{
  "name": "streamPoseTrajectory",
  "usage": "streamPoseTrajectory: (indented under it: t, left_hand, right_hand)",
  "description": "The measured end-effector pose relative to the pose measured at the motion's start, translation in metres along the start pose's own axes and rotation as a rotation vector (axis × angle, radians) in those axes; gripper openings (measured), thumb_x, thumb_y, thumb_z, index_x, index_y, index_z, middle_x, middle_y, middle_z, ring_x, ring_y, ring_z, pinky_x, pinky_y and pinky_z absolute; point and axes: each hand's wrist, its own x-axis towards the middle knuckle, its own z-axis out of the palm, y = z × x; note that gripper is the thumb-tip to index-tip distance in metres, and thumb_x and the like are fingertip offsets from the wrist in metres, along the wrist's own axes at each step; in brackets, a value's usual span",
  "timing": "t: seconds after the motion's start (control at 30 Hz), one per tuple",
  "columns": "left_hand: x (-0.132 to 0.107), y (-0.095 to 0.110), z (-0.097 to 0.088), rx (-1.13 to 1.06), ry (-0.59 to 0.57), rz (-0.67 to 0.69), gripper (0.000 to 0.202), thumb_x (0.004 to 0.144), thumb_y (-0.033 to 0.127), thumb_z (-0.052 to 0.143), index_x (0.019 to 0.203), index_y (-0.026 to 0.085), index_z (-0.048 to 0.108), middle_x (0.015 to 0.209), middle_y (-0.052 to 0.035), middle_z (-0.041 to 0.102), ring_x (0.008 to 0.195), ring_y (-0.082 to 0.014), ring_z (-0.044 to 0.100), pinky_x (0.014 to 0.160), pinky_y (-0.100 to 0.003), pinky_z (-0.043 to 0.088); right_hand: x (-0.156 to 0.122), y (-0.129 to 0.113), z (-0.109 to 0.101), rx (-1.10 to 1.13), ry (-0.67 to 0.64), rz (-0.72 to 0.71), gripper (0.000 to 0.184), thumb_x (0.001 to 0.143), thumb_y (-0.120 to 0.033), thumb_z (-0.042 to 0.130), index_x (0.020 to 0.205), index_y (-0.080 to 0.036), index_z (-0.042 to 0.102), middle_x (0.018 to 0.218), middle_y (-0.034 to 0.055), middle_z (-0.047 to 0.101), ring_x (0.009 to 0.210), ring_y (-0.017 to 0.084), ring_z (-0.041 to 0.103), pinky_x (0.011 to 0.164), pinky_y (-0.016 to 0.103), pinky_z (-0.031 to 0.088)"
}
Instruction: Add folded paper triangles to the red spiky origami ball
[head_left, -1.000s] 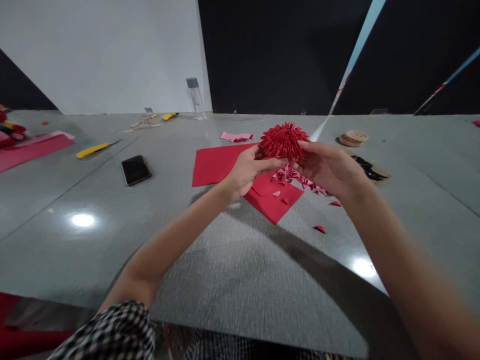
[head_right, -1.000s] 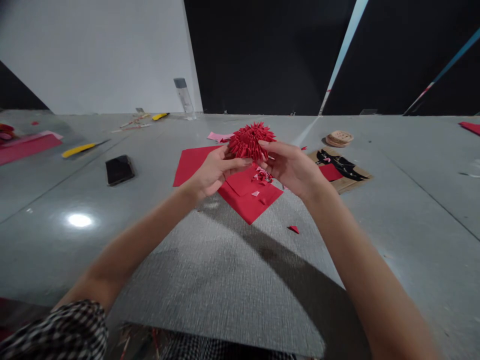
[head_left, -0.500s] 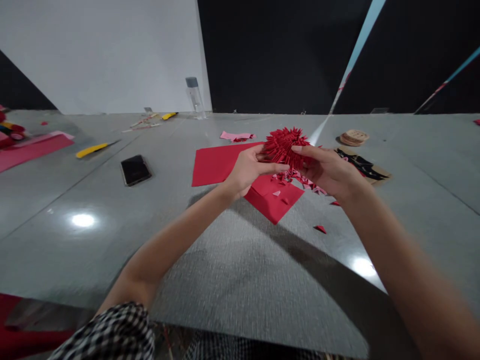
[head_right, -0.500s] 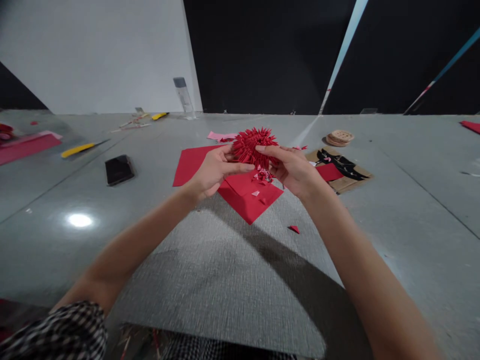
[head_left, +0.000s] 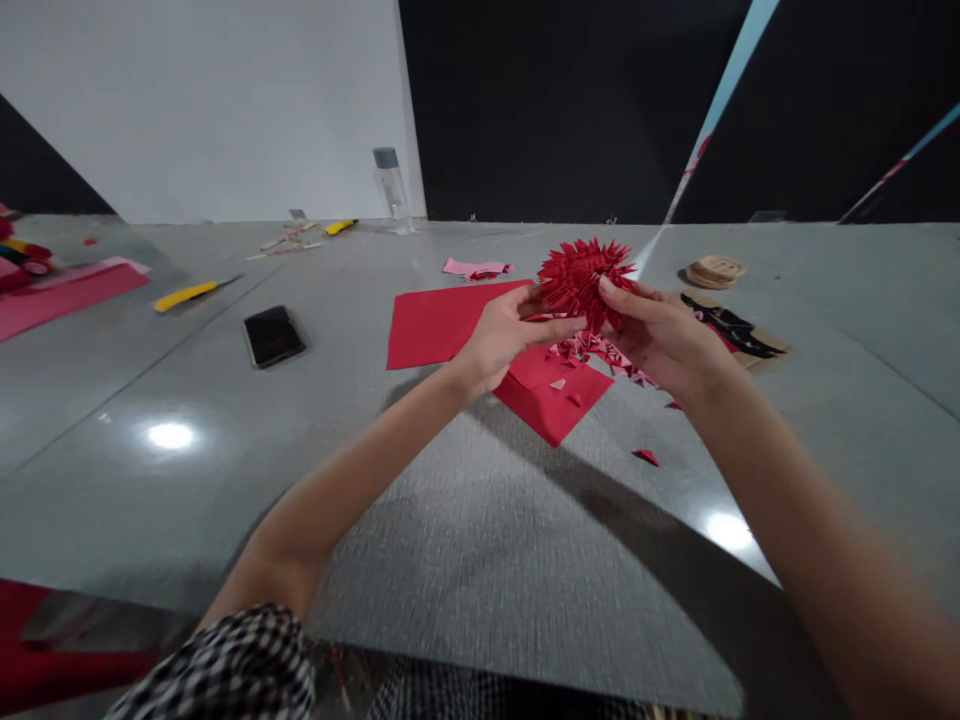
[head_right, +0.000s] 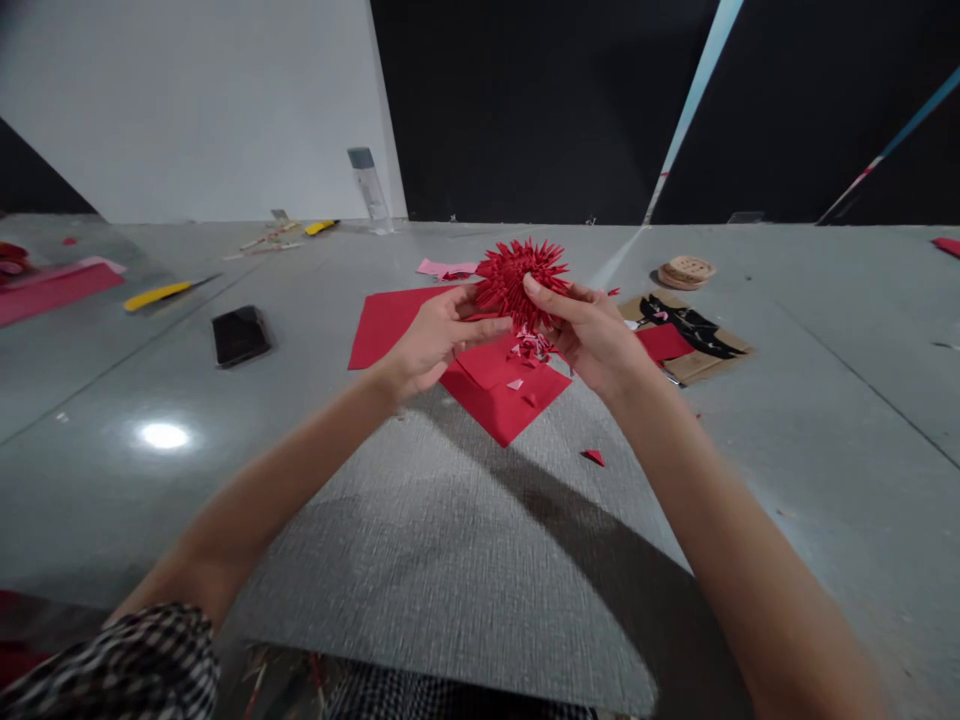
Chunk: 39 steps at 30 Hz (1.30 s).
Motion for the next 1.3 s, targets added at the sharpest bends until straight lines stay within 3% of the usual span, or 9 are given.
streamPoseTrajectory:
  t: [0.17,0.33,0.6,0.87,1.0,1.1,1.2,1.3]
  left_hand:
    - [-0.004,-0.003,0.006,-0.04,0.018,-0.021,0.047,0.063,0.026,0.098,0.103,0.018,0.074,0.113,-0.0076,0.079,0.116,-0.0263,0.071,0.114,-0.045,0.05]
    - [-0.002,0.001,0.002,-0.089,0.095,-0.037,0.043,0.065,0.018,0.096,0.102,0.013,0.075,0.11,-0.0081,0.076,0.11,-0.0232,0.071,0.115,-0.045,0.049]
    - [-0.003,0.003,0.004,-0.127,0.176,-0.025,0.037,0.07,0.017,0.091,0.103,0.018,0.074,0.108,-0.0051,0.076,0.107,-0.0224,0.071,0.111,-0.046,0.053]
    - [0.004,0.005,0.012,0.094,0.247,0.183,0.059,0.057,0.025,0.1,0.107,0.018,0.069,0.109,-0.0087,0.077,0.108,-0.027,0.074,0.112,-0.048,0.051]
    - [0.007,0.009,0.01,0.056,0.236,0.169,0.059,0.059,0.026,0.099,0.109,0.018,0.069,0.109,-0.0084,0.077,0.113,-0.0291,0.074,0.114,-0.05,0.051]
    - [0.009,0.01,0.008,0.051,0.222,0.156,0.057,0.061,0.027,0.098,0.111,0.02,0.07,0.108,-0.0063,0.078,0.116,-0.0284,0.073,0.116,-0.049,0.051]
    - [0.008,0.009,0.009,0.028,0.222,0.137,0.057,0.06,0.029,0.097,0.109,0.021,0.07,0.109,-0.0052,0.078,0.119,-0.0276,0.072,0.117,-0.049,0.05]
    - [0.006,0.007,0.015,0.008,0.204,0.08,0.06,0.057,0.031,0.099,0.108,0.018,0.07,0.118,-0.0102,0.076,0.126,-0.0311,0.068,0.118,-0.051,0.048]
  right_hand:
    - [0.003,0.003,0.0,-0.004,0.007,0.001,0.018,0.078,-0.042,0.088,0.085,-0.028,0.077,0.092,0.0014,0.074,0.078,0.016,0.066,0.072,0.029,0.063]
    - [0.008,0.002,0.0,0.178,0.048,0.09,0.012,0.077,-0.024,0.09,0.077,-0.023,0.077,0.071,-0.0043,0.066,0.057,0.004,0.054,0.057,0.013,0.054]
    - [0.011,0.003,0.001,0.259,0.032,0.101,0.012,0.081,-0.016,0.087,0.077,-0.022,0.077,0.069,-0.006,0.065,0.056,0.001,0.054,0.057,0.009,0.054]
    - [0.017,0.001,0.011,0.329,0.085,0.133,0.019,0.083,-0.01,0.081,0.073,-0.022,0.07,0.07,-0.0055,0.063,0.055,0.004,0.051,0.062,0.016,0.055]
    - [0.018,-0.004,0.008,0.341,0.037,0.14,0.01,0.082,-0.022,0.085,0.082,-0.024,0.075,0.079,-0.0038,0.071,0.064,0.006,0.06,0.067,0.018,0.059]
    - [0.018,-0.008,0.004,0.36,0.021,0.147,0.015,0.08,-0.032,0.088,0.085,-0.027,0.076,0.082,-0.004,0.074,0.07,0.008,0.066,0.068,0.018,0.06]
    - [0.02,-0.008,0.003,0.351,0.002,0.104,0.017,0.078,-0.03,0.091,0.082,-0.025,0.074,0.081,-0.0049,0.074,0.07,0.006,0.066,0.071,0.015,0.06]
    - [0.02,-0.006,0.003,0.335,0.011,0.077,0.019,0.077,-0.027,0.091,0.082,-0.025,0.073,0.08,-0.0058,0.072,0.069,0.005,0.065,0.074,0.015,0.059]
